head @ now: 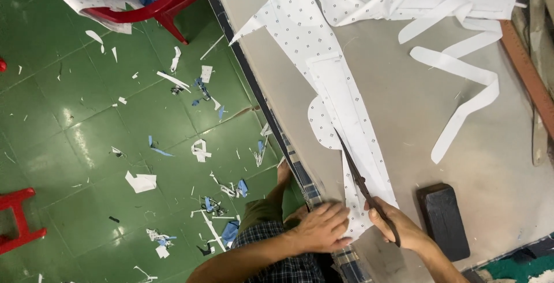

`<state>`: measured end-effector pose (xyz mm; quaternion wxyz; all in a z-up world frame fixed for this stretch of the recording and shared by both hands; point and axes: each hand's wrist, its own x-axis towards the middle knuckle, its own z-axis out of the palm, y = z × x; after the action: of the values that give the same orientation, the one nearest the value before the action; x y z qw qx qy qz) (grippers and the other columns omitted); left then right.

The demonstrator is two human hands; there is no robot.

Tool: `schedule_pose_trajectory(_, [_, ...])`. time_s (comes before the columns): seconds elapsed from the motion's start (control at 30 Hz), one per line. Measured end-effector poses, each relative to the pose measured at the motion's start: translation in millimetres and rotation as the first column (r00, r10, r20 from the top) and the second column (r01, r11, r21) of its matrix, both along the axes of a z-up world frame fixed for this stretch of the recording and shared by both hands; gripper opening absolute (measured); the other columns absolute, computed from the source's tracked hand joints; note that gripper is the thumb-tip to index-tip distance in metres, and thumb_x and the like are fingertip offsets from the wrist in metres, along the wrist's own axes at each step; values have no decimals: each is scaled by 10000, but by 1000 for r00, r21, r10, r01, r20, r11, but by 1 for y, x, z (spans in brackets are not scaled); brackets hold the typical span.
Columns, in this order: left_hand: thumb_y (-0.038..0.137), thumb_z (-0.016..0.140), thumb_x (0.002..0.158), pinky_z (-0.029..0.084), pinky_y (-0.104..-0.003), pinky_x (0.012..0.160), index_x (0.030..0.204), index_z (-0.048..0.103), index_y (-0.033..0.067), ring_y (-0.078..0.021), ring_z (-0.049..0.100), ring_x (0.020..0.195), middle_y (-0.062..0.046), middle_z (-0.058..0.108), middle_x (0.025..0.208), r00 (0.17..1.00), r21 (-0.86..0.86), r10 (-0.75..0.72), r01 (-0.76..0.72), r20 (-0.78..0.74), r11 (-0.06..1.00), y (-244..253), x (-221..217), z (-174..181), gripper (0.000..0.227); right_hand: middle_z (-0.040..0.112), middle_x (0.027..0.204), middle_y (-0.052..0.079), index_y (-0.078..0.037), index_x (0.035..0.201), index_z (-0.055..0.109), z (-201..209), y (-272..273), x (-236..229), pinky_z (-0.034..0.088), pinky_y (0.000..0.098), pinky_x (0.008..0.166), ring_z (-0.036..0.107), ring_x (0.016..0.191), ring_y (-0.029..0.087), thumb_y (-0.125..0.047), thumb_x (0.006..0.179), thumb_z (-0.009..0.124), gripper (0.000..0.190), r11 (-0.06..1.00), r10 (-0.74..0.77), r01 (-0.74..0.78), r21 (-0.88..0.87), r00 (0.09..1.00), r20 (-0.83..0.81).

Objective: The person irons a long strip of white patterned fabric on a work table, then uses shears to cut the strip into smaller pieces. The person continues to iron the cut pieces individually.

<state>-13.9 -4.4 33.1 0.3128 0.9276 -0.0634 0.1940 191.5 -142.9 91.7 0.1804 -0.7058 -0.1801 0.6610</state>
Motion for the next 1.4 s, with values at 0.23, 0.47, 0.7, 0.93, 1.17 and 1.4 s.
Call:
schedule_pose_trajectory(0.23, [612, 47, 1047, -19, -497, 1286, 1572, 211, 25, -312, 70, 1572, -181, 117, 1683, 826, 308, 293, -154, -481, 939, 104, 47, -4, 804, 430, 765, 9, -197, 1253, 571, 8, 1, 11, 479, 265, 662, 503, 627, 146, -692, 828, 282, 714, 997, 40, -49, -63, 991, -127])
schedule_pose_trajectory(0.47, [607, 4, 1035, -73, -488, 1279, 1583, 177, 52, -259, 72, 1575, -139, 139, 1681, 786, 277, 370, -261, -495, 925, 119, 54, -6, 800, 374, 699, 3, -136, 1228, 521, -2, 25, 18, 474, 269, 601, 437, 566, 136, -672, 867, 289, 687, 998, -10, 21, 61, 983, -183])
schedule_pose_trajectory(0.7, [555, 163, 1049, 10, -514, 1283, 1564, 329, 50, -281, 193, 1567, -152, 296, 1651, 831, 223, 414, -353, -370, 909, 119, 52, -10, 740, 439, 670, -3, -152, 1259, 555, -7, 52, 21, 541, 281, 585, 492, 550, 127, -688, 843, 268, 737, 996, 46, -39, 80, 995, -84])
schedule_pose_trajectory(0.93, [513, 318, 1043, 83, -522, 1280, 1521, 449, 35, -293, 300, 1535, -152, 434, 1588, 860, 225, 449, -400, -242, 888, 117, 49, -17, 689, 468, 631, 15, -163, 1134, 588, -6, 56, 20, 517, 295, 530, 520, 524, 140, -707, 817, 325, 683, 999, 38, -38, -2, 999, -14])
schedule_pose_trajectory(1.17, [466, 379, 1035, 124, -540, 1270, 1500, 474, 10, -307, 364, 1505, -164, 495, 1545, 867, 211, 456, -416, -202, 884, 119, 51, -8, 658, 493, 495, 36, -128, 1112, 607, -8, 52, 28, 489, 301, 483, 505, 447, 154, -697, 821, 355, 687, 996, 35, -30, 88, 998, -61])
schedule_pose_trajectory(1.4, [476, 357, 1038, 107, -524, 1277, 1509, 466, 27, -293, 329, 1524, -159, 447, 1580, 868, 202, 444, -404, -223, 892, 119, 51, -12, 660, 441, 721, 13, -128, 1288, 535, -3, 76, 44, 528, 297, 681, 487, 578, 139, -635, 897, 279, 689, 996, 41, -26, 86, 984, -174])
